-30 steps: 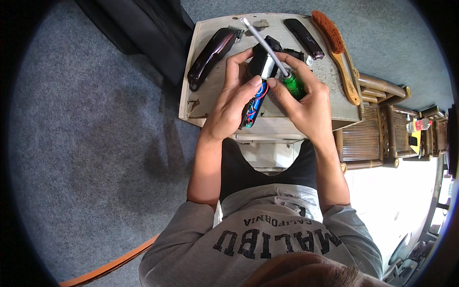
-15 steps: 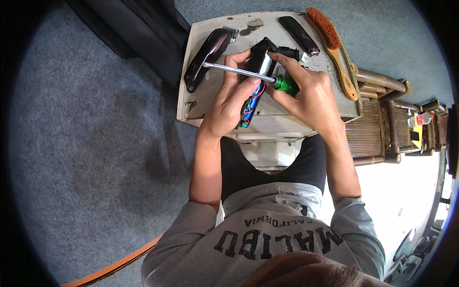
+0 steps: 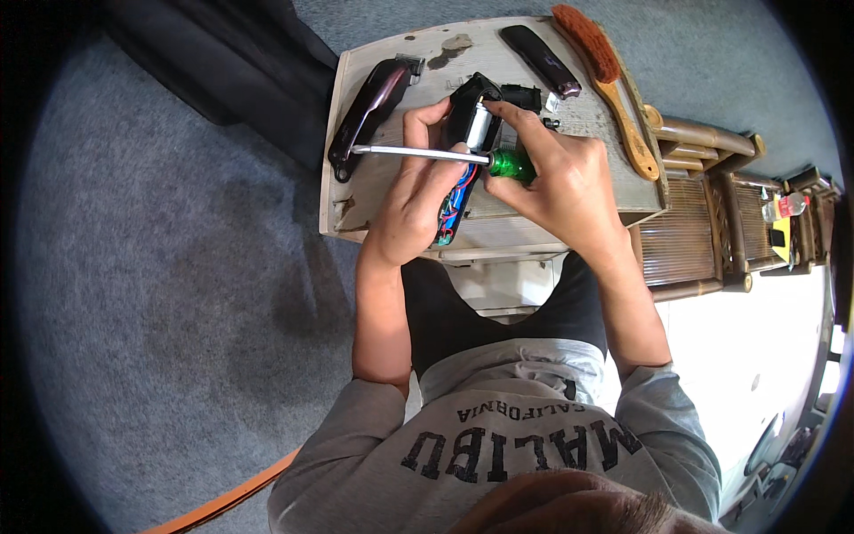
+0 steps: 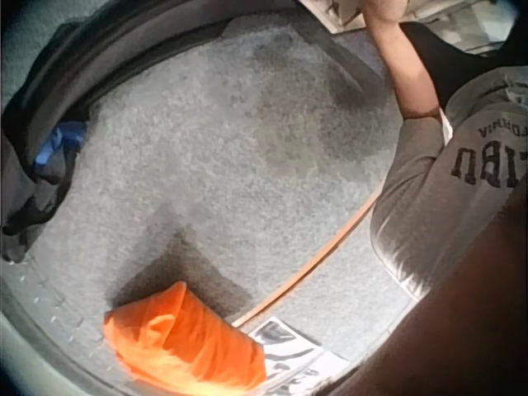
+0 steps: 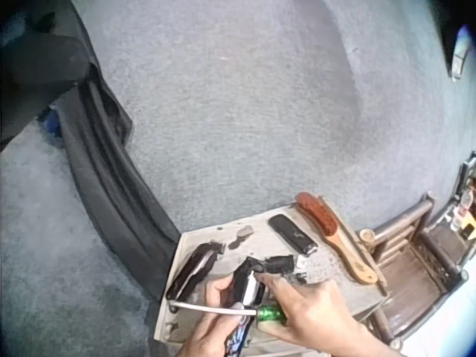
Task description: The person disassembles the housing of a pair of hair clippers using a screwdriver and then moves the internal battery and motor components to adjust the wiring.
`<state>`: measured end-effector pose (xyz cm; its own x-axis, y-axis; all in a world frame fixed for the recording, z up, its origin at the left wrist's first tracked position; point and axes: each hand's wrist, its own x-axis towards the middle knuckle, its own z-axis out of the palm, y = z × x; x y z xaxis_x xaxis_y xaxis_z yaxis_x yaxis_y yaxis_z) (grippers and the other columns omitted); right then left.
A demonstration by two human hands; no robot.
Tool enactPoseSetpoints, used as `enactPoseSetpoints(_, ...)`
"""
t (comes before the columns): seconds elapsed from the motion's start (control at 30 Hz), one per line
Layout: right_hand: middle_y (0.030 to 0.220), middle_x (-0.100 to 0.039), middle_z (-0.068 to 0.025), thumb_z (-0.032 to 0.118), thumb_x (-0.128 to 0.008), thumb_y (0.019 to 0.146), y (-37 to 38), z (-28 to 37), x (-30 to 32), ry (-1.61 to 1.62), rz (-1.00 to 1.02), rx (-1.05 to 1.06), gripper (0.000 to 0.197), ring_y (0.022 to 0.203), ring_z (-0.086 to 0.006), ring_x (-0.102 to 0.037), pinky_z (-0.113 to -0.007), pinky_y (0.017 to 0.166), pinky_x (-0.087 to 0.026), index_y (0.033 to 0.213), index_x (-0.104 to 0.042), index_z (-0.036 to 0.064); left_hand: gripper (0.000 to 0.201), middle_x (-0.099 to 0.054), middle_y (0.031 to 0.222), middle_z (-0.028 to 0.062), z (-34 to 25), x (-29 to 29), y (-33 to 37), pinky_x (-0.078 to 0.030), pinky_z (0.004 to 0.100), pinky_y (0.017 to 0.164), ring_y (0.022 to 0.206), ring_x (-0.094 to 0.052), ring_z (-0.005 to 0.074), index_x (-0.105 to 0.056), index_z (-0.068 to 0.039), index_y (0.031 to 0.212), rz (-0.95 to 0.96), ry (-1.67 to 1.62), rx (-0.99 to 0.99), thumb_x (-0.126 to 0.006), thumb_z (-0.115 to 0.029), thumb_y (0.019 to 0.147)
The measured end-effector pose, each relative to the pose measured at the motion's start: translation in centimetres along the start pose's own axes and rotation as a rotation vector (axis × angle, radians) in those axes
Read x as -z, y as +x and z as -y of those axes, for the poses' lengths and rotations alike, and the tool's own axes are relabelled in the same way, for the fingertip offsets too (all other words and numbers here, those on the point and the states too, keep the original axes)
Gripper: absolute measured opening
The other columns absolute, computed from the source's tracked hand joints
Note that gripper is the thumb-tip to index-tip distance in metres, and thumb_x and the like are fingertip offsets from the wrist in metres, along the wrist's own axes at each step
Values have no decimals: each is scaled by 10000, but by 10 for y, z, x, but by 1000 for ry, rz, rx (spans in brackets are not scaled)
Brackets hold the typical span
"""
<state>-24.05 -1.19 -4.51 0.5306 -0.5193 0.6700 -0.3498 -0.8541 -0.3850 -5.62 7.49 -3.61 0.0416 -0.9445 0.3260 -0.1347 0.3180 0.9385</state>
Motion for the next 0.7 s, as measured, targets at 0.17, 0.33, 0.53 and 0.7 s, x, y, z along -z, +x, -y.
enactPoseSetpoints(0.17, 662, -676, -94, 323, -898, 742, 0, 0, -2, -32, -4, 2, 698, 647, -300, -730, -397, 563, -547, 1322, -615, 58, 496, -441, 1430, 131, 5, 3, 1, -333, 311, 1153, 1319, -433, 165, -354, 100, 1507, -3, 50, -22, -486, -157, 1103)
enactPoseSetpoints(0.33, 656, -674, -94, 328, -893, 760, 2, 0, -2, -14, -9, -15, 661, 649, -303, -732, -405, 562, -546, 1291, -606, 59, 466, -457, 1421, 124, 7, 4, 2, -313, 309, 1164, 1323, -446, 178, -397, 113, 1485, -16, 4, 12, -465, -164, 1115)
enactPoseSetpoints(0.53, 659, -671, -92, 216, -844, 806, 6, -8, -6, 81, -69, 23, 447, 649, -305, -729, -410, 568, -546, 1186, -649, 87, 538, -662, 1162, 118, -1, -1, 0, -557, 261, 701, 803, -672, 134, -404, 14, 1551, -159, -170, 188, -442, -214, 1065)
enactPoseSetpoints(0.7, 700, -688, -112, 136, -773, 828, 5, -2, -3, 272, -74, -89, 294, 648, -321, -717, -392, 593, -546, 1105, -693, 81, 539, -666, 1136, 141, 7, 8, 2, -565, 264, 635, 809, -691, 158, -344, -71, 1585, -119, -315, 172, -443, -249, 1086)
